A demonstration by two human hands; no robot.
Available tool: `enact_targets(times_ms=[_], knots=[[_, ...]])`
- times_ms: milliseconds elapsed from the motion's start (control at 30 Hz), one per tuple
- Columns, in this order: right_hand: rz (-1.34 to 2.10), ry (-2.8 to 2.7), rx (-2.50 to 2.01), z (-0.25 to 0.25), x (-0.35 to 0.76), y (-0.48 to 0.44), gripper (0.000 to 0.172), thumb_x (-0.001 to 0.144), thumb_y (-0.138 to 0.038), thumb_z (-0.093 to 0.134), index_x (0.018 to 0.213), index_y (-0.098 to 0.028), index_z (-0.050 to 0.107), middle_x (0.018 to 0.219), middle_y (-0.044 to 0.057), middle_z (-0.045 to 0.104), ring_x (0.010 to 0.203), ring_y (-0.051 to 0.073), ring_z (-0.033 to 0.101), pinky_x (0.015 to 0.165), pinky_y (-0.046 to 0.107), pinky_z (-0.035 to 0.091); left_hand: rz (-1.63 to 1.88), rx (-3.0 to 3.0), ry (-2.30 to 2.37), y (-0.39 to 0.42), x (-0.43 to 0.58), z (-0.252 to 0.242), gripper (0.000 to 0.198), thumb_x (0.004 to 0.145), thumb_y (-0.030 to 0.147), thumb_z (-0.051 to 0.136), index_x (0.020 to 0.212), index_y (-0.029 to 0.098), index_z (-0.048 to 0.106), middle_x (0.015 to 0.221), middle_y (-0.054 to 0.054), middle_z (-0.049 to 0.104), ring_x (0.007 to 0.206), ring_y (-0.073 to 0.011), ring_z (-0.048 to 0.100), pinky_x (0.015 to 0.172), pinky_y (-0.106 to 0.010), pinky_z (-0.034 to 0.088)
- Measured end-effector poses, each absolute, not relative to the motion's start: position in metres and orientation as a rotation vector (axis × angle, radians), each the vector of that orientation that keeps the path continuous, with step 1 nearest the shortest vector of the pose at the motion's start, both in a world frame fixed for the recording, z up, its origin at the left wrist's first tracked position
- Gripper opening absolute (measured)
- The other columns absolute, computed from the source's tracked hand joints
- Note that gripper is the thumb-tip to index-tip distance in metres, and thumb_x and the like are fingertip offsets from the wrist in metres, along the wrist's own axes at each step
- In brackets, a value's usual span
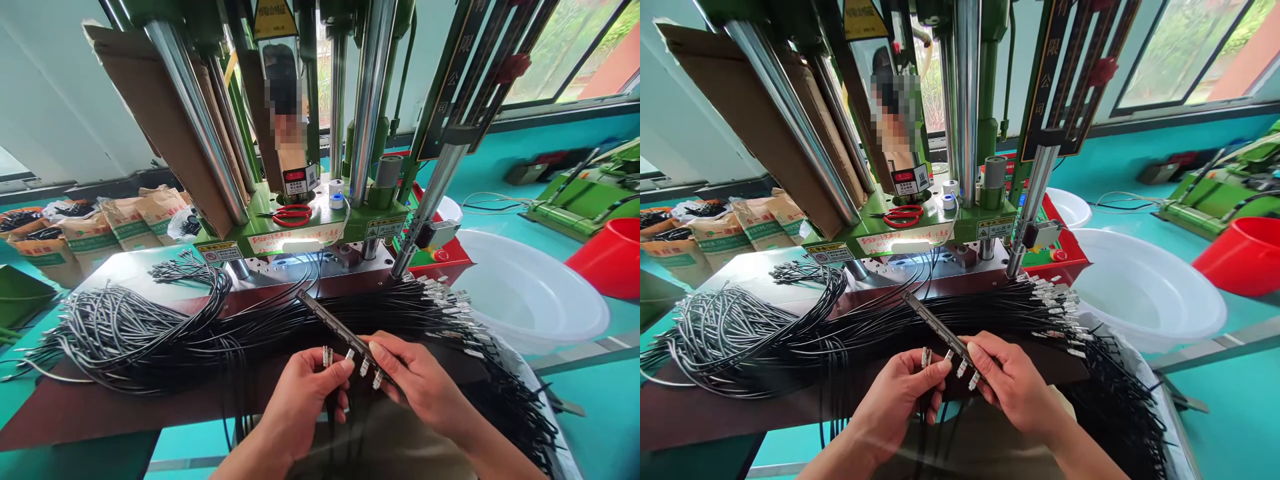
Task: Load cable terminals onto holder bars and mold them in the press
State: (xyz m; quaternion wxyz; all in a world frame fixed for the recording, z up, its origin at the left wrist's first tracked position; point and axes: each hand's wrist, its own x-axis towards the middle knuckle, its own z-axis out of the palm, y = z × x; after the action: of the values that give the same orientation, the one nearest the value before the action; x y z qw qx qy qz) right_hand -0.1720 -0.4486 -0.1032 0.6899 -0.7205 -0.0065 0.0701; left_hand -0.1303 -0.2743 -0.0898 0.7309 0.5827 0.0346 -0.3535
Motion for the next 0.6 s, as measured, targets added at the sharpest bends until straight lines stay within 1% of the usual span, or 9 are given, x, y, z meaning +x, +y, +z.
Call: enact_targets(times_ms=[167, 433, 533, 600], knots=[[0.186, -0.019, -1.594, -0.1047, -0.1721, -0.4484, 0.041, 0.094, -0.046, 0.043, 0.118, -0.018, 0.061, 0.079, 0.002, 0.048, 0.052, 0.007, 0.042, 0.042, 0.019, 0.031, -0.774, 1.289, 0.070, -0.2753, -0.1296, -0.0884, 0.029, 0.069, 0.035, 0.073, 0.069, 0.011, 0.056, 0.062, 0.000, 0.051, 0.046, -0.0072, 0.047, 0.038, -0.019, 0.039], [0.178, -0.058, -1.652, -0.1049, -0.1721, -0.4480, 0.038, 0.095, -0.044, 0.043, 0.119, -0.021, 0.061, 0.080, 0.001, 0.045, 0.056, 0.008, 0.044, 0.045, 0.020, 0.036, -0.771, 1.305, 0.072, -0.2774, -0.1296, -0.0898, 0.028, 0.069, 0.033, 0.072, 0.066, 0.011, 0.055, 0.060, 0.000, 0.050, 0.045, -0.0073, 0.046, 0.037, -0.019, 0.037], [0.197, -0.060, -1.670, -0.1020, -0.1727, -0.4467, 0.038, 0.095, -0.044, 0.043, 0.119, -0.022, 0.061, 0.082, 0.001, 0.045, 0.058, 0.008, 0.045, 0.047, 0.020, 0.037, -0.778, 1.291, 0.081, -0.2774, -0.1282, -0.0916, 0.028, 0.068, 0.031, 0.073, 0.067, 0.010, 0.056, 0.060, -0.001, 0.051, 0.045, -0.0077, 0.047, 0.039, -0.019, 0.038], [0.189, -0.038, -1.668, -0.1011, -0.1737, -0.4473, 0.038, 0.095, -0.045, 0.043, 0.119, -0.022, 0.060, 0.081, 0.001, 0.045, 0.057, 0.008, 0.044, 0.047, 0.020, 0.036, -0.801, 1.270, 0.075, -0.2743, -0.1266, -0.0919, 0.028, 0.069, 0.033, 0.073, 0.071, 0.009, 0.058, 0.064, -0.002, 0.053, 0.049, -0.0085, 0.049, 0.044, -0.021, 0.041]])
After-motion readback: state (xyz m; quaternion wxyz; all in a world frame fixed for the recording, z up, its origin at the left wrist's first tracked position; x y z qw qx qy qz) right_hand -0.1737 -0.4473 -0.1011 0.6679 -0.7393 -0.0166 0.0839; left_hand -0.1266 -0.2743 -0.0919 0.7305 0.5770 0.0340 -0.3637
